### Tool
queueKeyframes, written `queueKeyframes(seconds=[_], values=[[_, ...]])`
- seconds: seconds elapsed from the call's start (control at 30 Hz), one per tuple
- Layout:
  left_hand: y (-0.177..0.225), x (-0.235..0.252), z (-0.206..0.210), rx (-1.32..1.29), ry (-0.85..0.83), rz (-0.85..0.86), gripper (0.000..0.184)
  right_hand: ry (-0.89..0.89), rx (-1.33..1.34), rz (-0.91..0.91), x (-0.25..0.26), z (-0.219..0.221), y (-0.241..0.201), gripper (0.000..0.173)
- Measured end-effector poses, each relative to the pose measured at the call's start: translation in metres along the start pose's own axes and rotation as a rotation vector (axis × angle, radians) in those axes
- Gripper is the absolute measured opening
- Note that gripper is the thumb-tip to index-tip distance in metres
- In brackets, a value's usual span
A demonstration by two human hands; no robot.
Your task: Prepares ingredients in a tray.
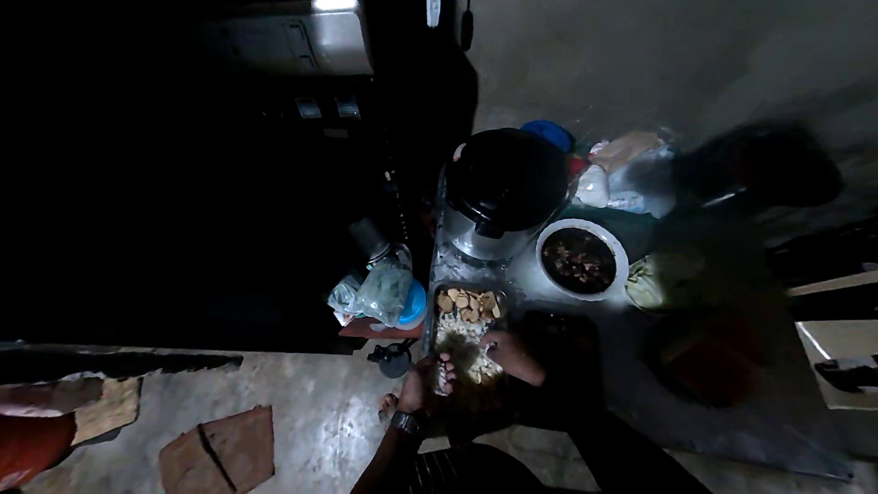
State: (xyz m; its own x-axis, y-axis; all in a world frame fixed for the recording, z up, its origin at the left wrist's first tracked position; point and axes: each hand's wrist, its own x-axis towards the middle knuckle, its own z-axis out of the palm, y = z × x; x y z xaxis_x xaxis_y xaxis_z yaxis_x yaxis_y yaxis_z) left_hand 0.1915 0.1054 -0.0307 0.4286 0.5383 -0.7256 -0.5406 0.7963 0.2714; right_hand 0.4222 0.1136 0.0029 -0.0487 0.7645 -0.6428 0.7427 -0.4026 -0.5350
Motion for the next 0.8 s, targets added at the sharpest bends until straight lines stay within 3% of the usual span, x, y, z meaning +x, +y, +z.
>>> queueKeyframes(seconds=[0.17, 0.3, 0.47, 0.6, 0.67, 0.73, 0.8], values=[[-0.01, 0.003, 0.024, 0.087, 0.099, 0.006, 0.04, -0.051, 0.276, -0.16, -0.033, 0.006, -0.04, 0.027], [-0.018, 0.007, 0.038, 0.211, 0.104, 0.058, 0.038, -0.092, 0.237, -0.175, -0.05, 0.01, -0.06, 0.037], [-0.014, 0.019, 0.03, 0.345, 0.033, 0.059, 0.038, 0.079, 0.159, -0.067, -0.05, 0.003, -0.035, 0.033], [-0.006, 0.022, 0.022, 0.482, 0.134, 0.097, 0.034, -0.156, -0.047, 0.014, -0.037, 0.031, -0.001, 0.04], [-0.003, 0.023, 0.019, 0.507, 0.194, 0.12, 0.032, -0.204, -0.122, 0.083, -0.052, 0.048, -0.006, 0.05], [-0.001, 0.025, 0.013, 0.572, 0.238, 0.159, 0.034, -0.245, -0.2, 0.032, -0.07, 0.055, -0.004, 0.083], [0.001, 0.022, 0.013, 0.569, 0.253, 0.187, 0.034, -0.247, -0.196, 0.004, -0.076, 0.064, 0.001, 0.08]])
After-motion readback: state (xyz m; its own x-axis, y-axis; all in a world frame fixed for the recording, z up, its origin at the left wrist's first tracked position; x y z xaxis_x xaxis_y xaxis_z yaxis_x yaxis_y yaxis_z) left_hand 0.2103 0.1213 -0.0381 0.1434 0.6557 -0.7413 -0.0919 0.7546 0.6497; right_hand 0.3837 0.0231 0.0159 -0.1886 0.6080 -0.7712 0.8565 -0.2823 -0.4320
